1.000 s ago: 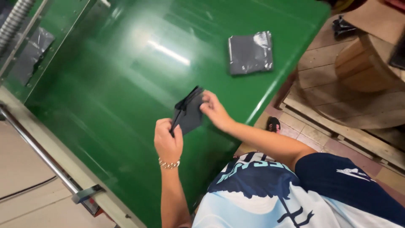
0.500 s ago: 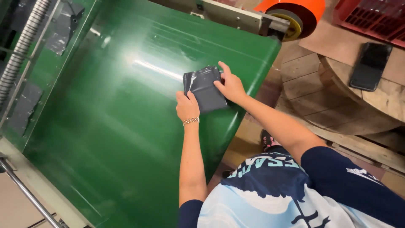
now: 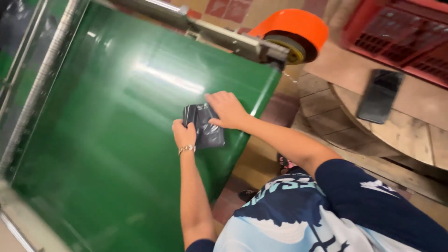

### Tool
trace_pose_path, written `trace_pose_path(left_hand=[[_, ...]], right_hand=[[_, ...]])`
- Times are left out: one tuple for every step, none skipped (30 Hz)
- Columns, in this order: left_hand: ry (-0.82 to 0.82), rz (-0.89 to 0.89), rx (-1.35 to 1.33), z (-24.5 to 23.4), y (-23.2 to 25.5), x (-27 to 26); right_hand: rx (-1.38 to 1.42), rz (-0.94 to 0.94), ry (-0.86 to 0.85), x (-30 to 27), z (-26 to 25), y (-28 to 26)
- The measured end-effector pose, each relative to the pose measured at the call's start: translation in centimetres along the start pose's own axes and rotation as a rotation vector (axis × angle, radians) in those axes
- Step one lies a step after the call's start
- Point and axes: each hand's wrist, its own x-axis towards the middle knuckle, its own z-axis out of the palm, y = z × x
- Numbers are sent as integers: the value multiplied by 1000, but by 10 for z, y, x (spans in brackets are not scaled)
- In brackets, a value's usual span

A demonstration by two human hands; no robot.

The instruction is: The person is folding grey plastic bags on a green conveyor belt and stacking them neatly into a red plastic crate.

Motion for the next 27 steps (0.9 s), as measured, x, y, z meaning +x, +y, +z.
trace_pose_path(left_hand=[[4, 84, -71, -19, 23, -17], [-10, 186, -148, -32, 52, -31], [-40, 224, -159, -45, 74, -46], [42, 442, -211, -58, 94, -62], [128, 655, -275, -72, 113, -77], [91, 689, -291, -73, 124, -87], [159, 763, -284, -74, 134, -97], [241, 829, -281, -75, 140, -106], [218, 856, -302, -77, 158, -127], [193, 867, -388, -83, 173, -147], [166, 875, -474, -89, 187, -166], [149, 893, -490, -83, 186, -177], [50, 809, -566, -76, 184, -187], [-53, 718, -628, -73, 178, -198], [-73, 731, -633, -69, 176, -202], [-173, 700, -632, -66, 172, -206], [-272, 669, -628, -64, 168, -208], [-269, 673, -635, -60, 164, -211], [-305, 667, -647, -56, 159, -213], [-335, 660, -655, -55, 153, -214], [-327, 662, -657, -52, 154, -214], [-332, 649, -651, -52, 151, -215], [-338, 635, -646, -53, 147, -213], [-285, 617, -651, -54, 147, -213], [-317, 667, -590, -59, 145, -210], [-315, 685, -537, -63, 140, -211], [-231, 637, -550, -67, 135, -206]], right_hand=[[123, -149, 115, 7, -1, 4], [228, -279, 233, 11, -3, 16], [198, -240, 239, 9, -25, 23], [426, -318, 211, 2, -46, 30], [655, -396, 190, -4, -68, 36], [631, -352, 203, -22, -80, 43], [617, -312, 193, -38, -92, 48], [604, -285, 181, -53, -102, 52], [580, -254, 192, -80, -110, 71], [551, -30, 89, -106, -117, 87], [522, 194, -12, -132, -125, 102], [507, 217, -2, -162, -135, 129], [534, 513, 13, -192, -145, 154], [566, 808, 27, -224, -152, 174], [560, 829, 38, -263, -163, 197], [617, 1118, 194, -298, -172, 220], [667, 1405, 357, -332, -181, 240], [662, 1401, 364, -360, -195, 255], [562, 1458, 407, -385, -210, 268], [467, 1508, 447, -407, -222, 281], [469, 1499, 451, -443, -211, 300], [344, 1494, 441, -470, -198, 324], [219, 1484, 433, -493, -183, 347], [233, 1431, 425, -501, -186, 338], [-70, 1547, 78, -506, -189, 328], [-407, 1570, -254, -496, -196, 335], [-417, 1474, -240, -484, -199, 318]])
